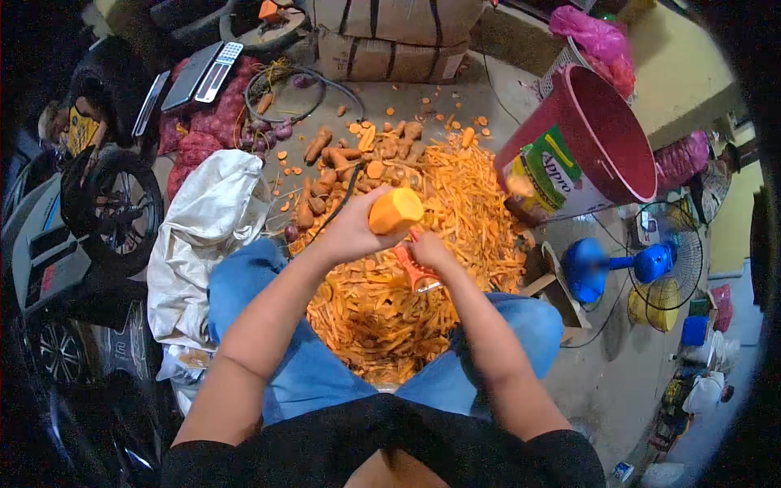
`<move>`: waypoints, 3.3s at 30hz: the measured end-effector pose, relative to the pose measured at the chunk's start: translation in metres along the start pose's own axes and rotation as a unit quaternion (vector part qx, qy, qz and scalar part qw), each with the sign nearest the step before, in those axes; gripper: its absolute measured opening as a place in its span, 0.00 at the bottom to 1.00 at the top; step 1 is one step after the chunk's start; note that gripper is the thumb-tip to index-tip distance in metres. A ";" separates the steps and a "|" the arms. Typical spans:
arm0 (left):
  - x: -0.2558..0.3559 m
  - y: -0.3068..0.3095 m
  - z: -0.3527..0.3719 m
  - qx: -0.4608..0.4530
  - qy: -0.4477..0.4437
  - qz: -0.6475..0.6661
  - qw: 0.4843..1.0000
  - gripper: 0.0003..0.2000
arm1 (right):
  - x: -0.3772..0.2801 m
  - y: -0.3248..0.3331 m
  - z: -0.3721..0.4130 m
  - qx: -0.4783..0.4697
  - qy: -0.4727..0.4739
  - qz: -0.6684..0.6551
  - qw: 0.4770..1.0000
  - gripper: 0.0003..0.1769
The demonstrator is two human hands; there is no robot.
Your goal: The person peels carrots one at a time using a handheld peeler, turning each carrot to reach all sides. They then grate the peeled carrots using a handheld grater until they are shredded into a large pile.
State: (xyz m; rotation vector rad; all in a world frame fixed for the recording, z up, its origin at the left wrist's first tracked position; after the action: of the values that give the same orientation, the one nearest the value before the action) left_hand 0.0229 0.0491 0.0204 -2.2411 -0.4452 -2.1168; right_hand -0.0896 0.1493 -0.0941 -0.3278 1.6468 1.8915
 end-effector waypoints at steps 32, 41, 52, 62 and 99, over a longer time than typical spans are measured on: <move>-0.027 0.022 0.008 -0.044 0.263 -0.224 0.937 0.24 | 0.049 0.205 0.089 0.452 0.099 -0.537 0.705 0.15; -0.074 0.021 -0.002 -0.080 0.282 -0.326 0.899 0.21 | 0.024 0.145 0.041 0.279 -0.004 -0.522 0.806 0.11; -0.185 0.017 0.005 -0.104 0.495 -0.139 0.852 0.22 | 0.040 0.116 0.001 0.137 -0.208 -0.391 0.886 0.11; -0.303 0.005 -0.028 0.147 0.420 0.028 0.895 0.09 | 0.070 0.100 -0.027 -0.022 -0.135 -0.027 0.990 0.11; -0.424 0.155 -0.069 0.059 0.601 -0.286 0.744 0.28 | 0.133 0.082 -0.058 -0.069 -0.235 -0.034 0.969 0.08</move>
State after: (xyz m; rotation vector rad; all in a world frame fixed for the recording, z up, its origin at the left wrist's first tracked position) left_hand -0.0244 -0.1935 -0.3630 -0.2756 -1.1225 -3.0411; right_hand -0.2533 0.1267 -0.1121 0.0148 1.1799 1.8575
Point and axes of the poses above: each hand's wrist, its own z-axis away from the middle knuckle, its own y-axis out of the back of the hand, x = y × z, the point moved 2 cm from there along -z, towards the middle knuckle, and after that the axes turned 12 degrees about -x, right-handed, at the moved point
